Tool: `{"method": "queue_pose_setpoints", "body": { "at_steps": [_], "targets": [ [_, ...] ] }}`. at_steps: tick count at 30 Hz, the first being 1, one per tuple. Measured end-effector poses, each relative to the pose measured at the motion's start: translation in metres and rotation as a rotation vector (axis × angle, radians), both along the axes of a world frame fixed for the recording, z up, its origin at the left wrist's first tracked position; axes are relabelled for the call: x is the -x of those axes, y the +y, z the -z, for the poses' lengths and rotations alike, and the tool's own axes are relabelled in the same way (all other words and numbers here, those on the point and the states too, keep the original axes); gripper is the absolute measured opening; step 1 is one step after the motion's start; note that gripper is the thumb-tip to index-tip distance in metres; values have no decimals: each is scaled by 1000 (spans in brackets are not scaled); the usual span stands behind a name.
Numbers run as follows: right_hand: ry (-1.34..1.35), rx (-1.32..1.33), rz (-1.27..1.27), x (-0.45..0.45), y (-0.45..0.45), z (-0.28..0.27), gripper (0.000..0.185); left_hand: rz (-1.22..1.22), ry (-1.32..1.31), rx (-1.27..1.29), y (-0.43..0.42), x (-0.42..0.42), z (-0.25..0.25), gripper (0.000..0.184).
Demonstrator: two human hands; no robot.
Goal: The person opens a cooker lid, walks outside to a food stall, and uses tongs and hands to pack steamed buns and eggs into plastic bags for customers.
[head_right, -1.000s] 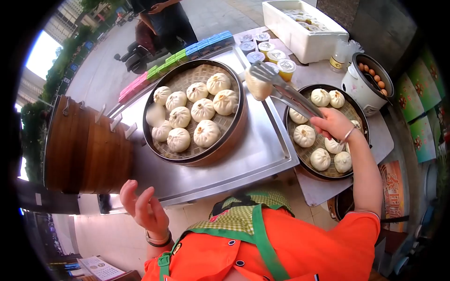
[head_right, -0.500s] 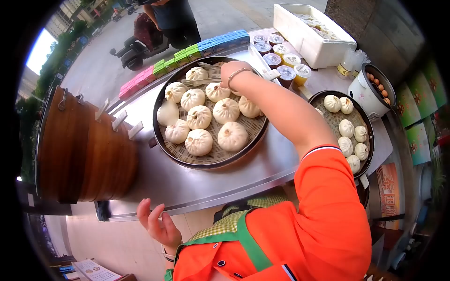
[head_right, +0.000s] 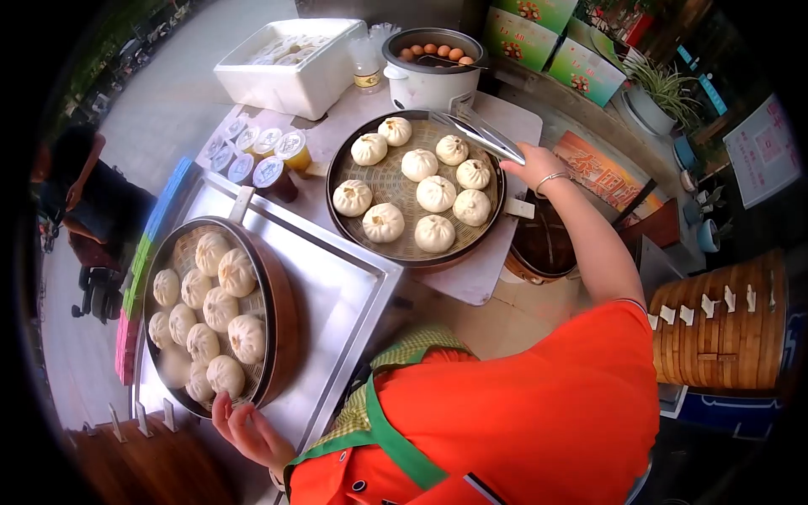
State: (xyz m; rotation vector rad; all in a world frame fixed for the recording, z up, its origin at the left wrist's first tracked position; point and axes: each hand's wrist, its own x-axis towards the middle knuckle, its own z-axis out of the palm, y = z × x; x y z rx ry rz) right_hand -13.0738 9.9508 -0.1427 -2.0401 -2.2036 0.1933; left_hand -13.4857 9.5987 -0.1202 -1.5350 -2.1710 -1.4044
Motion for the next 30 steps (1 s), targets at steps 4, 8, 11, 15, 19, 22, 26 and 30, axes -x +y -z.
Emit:
{"method": "queue_pose_setpoints", "body": {
  "at_steps": [4, 8, 11, 15, 19, 22, 26, 30],
  "targets": [
    [-225, 32, 56, -36, 9, 26, 55, 170, 163, 53, 49, -40, -15, 20],
    [-313, 189, -19, -44, 39, 29, 52, 230, 264, 111, 76, -72, -22, 19],
    [-320, 199, -76, -48, 63, 39, 48, 188, 246, 139, 85, -94, -22, 19],
    [-69, 131, -141, -72, 89, 82, 40, 165, 255, 159, 89, -105, -22, 21],
    [706, 679, 329, -74, 95, 75, 38, 146, 262, 196, 87, -106, -25, 22],
    [980, 753, 203, -58, 76, 67, 36, 134, 259, 225, 73, -96, -24, 21],
    [1028, 787, -34, 28, 33, 21, 35, 134, 254, 221, 48, -72, -32, 20],
    [830, 703, -378, 159, -9, -24, 32, 108, 234, 180, -2, -50, -36, 20]
  ]
}}
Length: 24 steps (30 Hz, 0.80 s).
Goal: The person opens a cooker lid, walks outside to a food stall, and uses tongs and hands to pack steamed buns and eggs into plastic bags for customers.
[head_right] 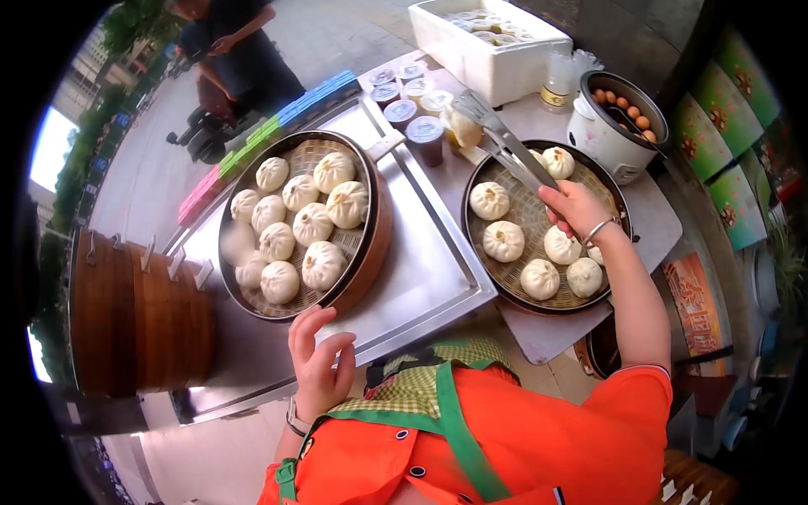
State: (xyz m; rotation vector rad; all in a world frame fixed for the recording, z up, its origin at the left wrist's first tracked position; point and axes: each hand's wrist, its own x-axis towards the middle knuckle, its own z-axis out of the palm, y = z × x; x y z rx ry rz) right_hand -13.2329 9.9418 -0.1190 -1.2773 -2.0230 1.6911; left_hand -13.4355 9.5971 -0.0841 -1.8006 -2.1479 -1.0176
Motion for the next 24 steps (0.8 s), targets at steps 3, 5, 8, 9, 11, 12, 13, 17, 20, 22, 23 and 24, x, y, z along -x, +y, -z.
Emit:
{"method": "queue_pose_setpoints", "body": {
  "at_steps": [3, 5, 8, 9, 11, 12, 13, 17, 20, 22, 23, 24],
  "targets": [
    [-54, -568, -324, 106, -17, -15, 35, -86, -8, -25, -38, 16, 8, 20],
    [-93, -845, -446, 178, -37, -22, 38, -139, -1, -32, -62, 24, 11, 19],
    [-377, -1012, -532, 271, -74, -31, 39, -234, -78, -28, -96, 35, 14, 19],
    [-425, -1022, -555, 294, -86, -32, 40, -273, -73, -30, -106, 39, 14, 18],
    [-527, -1048, -598, 327, -102, -27, 40, -314, -73, -30, -124, 47, 17, 18],
    [-525, -1051, -602, 336, -105, -27, 40, -337, -82, -31, -133, 51, 19, 18],
    [-575, -1054, -629, 342, -111, -28, 40, -361, -97, -31, -140, 54, 21, 17],
    [-665, -1053, -618, 332, -114, -45, 45, -342, -122, -47, -147, 71, 29, 17],
    [-563, -1009, -494, 295, -93, -46, 52, -288, -116, -39, -132, 76, 32, 18],
    [-361, -947, -377, 251, -70, -38, 59, -194, -102, -44, -112, 77, 30, 19],
    [-294, -946, -283, 221, -58, -32, 63, -152, -109, -45, -100, 79, 31, 19],
    [-227, -948, -188, 189, -46, -26, 66, -76, -151, -42, -85, 79, 33, 20]
  ]
}}
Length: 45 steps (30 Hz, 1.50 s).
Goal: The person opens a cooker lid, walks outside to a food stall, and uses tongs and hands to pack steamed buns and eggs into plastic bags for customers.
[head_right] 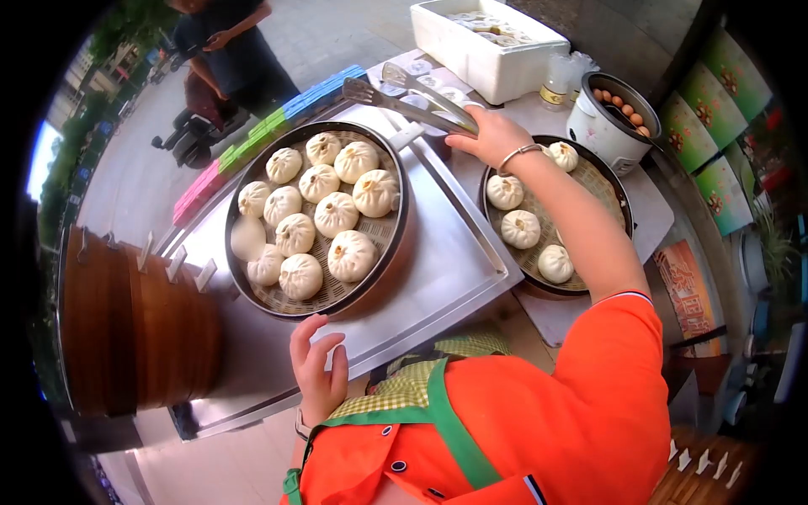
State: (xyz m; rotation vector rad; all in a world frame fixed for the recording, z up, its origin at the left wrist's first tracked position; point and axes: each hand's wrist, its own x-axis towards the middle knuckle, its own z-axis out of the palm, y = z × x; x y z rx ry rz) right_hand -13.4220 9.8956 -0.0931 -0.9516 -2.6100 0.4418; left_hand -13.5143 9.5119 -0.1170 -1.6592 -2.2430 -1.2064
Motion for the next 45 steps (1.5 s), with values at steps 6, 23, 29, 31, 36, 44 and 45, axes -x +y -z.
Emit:
{"method": "queue_pose_setpoints", "body": {
  "at_steps": [6, 23, 29, 31, 36, 44, 45],
  "targets": [
    [212, 180, 741, -244, 58, 68, 56, 417, 8, 30, 130, -30, 6, 25],
    [208, 404, 1136, -432, 137, 222, 70, 151, -325, 895, 546, -77, 191, 33],
    [69, 655, 1005, -442, 171, 221, 71, 113, -1062, 875, 568, -70, 202, 31],
    [53, 734, 964, -442, 174, 224, 72, 145, -944, 866, 576, -64, 219, 31],
    [37, 779, 950, -458, 171, 204, 67, 273, -710, 855, 579, -72, 219, 35],
    [381, 876, 1029, -536, 123, 179, 52, 475, -362, 801, 575, -133, 173, 42],
    [391, 842, 1043, -537, 112, 162, 51, 500, -351, 760, 570, -137, 162, 41]
  ]
}}
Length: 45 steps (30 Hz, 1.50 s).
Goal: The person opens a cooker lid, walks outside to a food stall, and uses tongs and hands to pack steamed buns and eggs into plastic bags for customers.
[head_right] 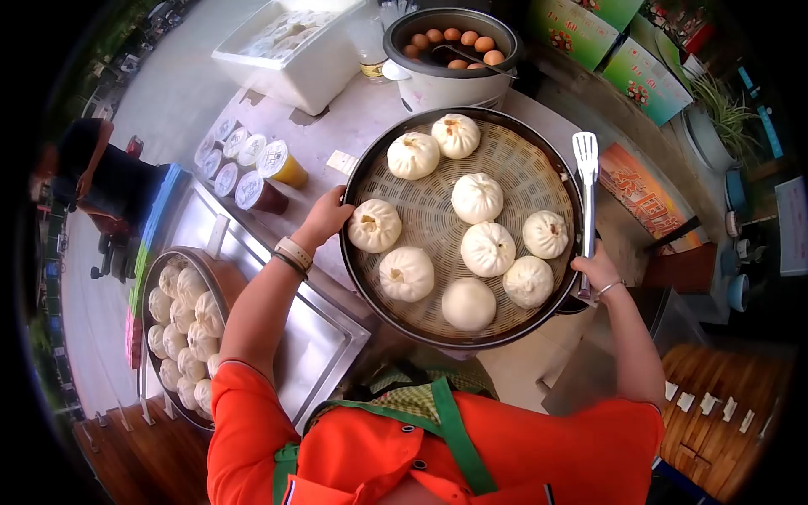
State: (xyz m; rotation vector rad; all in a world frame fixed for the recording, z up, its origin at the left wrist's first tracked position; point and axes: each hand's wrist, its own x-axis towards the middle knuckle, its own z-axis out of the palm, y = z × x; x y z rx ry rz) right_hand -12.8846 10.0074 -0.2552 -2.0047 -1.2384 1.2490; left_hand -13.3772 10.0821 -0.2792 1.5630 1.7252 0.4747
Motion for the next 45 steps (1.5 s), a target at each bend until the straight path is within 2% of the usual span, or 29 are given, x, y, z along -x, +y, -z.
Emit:
{"method": "queue_pose_setpoints", "body": {
  "at_steps": [3, 5, 8, 9, 11, 13, 15, 17, 19, 21, 24, 31, 33, 35, 40, 43, 45],
  "targets": [
    [-80, -116, 12, -7, -32, -43, 49, 62, 67, -83, -20, -4, -60, 39],
    [69, -133, 6, 20, -58, -87, 49, 27, 35, -164, -56, 9, -100, 33],
    [150, -211, -122, 34, -91, -117, 50, 11, 123, -199, -107, 41, -149, 30],
    [248, -130, -119, 34, -86, -111, 49, -30, 152, -191, -131, 61, -170, 31],
    [227, -162, -161, 96, -104, -149, 48, -65, 258, -259, -163, 98, -195, 31],
    [239, -207, -223, 126, -88, -151, 47, -171, 247, -141, -199, 134, -232, 30],
    [251, -138, -282, 193, -96, -177, 44, -295, 194, -117, -242, 182, -255, 28],
    [302, -94, -541, 296, -85, -191, 40, -521, 160, -139, -358, 263, -254, 31],
    [246, -44, -758, 452, -118, -205, 35, -811, 99, -57, -489, 349, -248, 30],
    [151, 27, -1015, 584, -149, -211, 32, -1092, -28, -21, -599, 392, -230, 28],
    [67, 79, -1003, 597, -163, -213, 29, -1073, 8, -49, -602, 403, -218, 28],
    [103, 75, -1060, 620, -154, -180, 31, -1080, 2, -103, -602, 425, -191, 28],
    [66, 61, -1060, 625, -151, -170, 31, -1051, 95, -101, -603, 434, -180, 28],
    [42, 61, -1033, 631, -156, -167, 34, -1069, 15, -128, -605, 437, -173, 28],
    [77, 47, -1066, 642, -158, -166, 28, -1047, 18, -175, -608, 456, -167, 27],
    [2, 43, -1028, 636, -157, -168, 37, -1011, 20, -165, -609, 457, -162, 28],
    [51, 19, -999, 635, -162, -169, 42, -1008, 89, -142, -610, 455, -165, 31]
  ]
}}
